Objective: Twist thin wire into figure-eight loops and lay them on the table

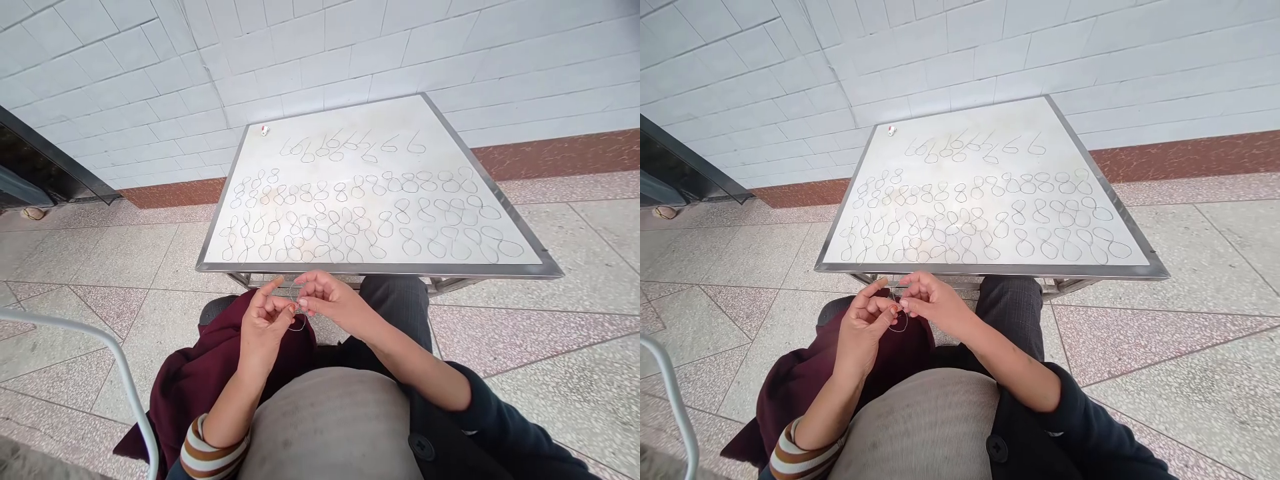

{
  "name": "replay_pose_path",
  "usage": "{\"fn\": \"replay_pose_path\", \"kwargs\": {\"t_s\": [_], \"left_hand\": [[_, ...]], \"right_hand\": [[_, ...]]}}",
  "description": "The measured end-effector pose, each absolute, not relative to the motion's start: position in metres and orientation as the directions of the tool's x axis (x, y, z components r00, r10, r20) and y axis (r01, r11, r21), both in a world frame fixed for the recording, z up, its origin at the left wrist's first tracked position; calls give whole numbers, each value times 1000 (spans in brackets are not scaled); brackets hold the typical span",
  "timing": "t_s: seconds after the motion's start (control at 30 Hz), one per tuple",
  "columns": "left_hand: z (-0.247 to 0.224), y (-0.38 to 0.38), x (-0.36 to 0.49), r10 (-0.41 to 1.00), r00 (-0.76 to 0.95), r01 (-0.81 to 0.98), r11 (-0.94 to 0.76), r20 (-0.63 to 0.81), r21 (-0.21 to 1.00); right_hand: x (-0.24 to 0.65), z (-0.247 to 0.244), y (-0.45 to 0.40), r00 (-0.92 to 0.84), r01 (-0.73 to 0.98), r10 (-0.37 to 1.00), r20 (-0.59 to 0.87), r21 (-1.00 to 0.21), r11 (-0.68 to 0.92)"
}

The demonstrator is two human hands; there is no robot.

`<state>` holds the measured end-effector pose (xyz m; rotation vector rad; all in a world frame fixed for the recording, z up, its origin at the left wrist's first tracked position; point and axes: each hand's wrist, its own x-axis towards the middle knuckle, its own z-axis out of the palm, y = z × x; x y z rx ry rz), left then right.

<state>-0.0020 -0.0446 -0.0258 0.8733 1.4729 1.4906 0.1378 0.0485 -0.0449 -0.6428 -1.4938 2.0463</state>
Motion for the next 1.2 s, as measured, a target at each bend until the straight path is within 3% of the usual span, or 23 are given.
{"fn": "replay_pose_path", "kwargs": {"t_s": [0.33, 0.63, 1.2], "left_hand": [[-24, -46, -1, 916, -384, -98, 80, -112, 992], [-23, -41, -3, 903, -331, -327, 162, -273, 931], [-29, -43, -4, 906, -388, -147, 120, -169, 982]], "right_hand": [[137, -44, 48, -732, -140, 680, -38, -969, -204], [137, -48, 47, -723, -116, 691, 9, -987, -108], [131, -54, 39, -674, -10, 736, 69, -996, 84]]}}
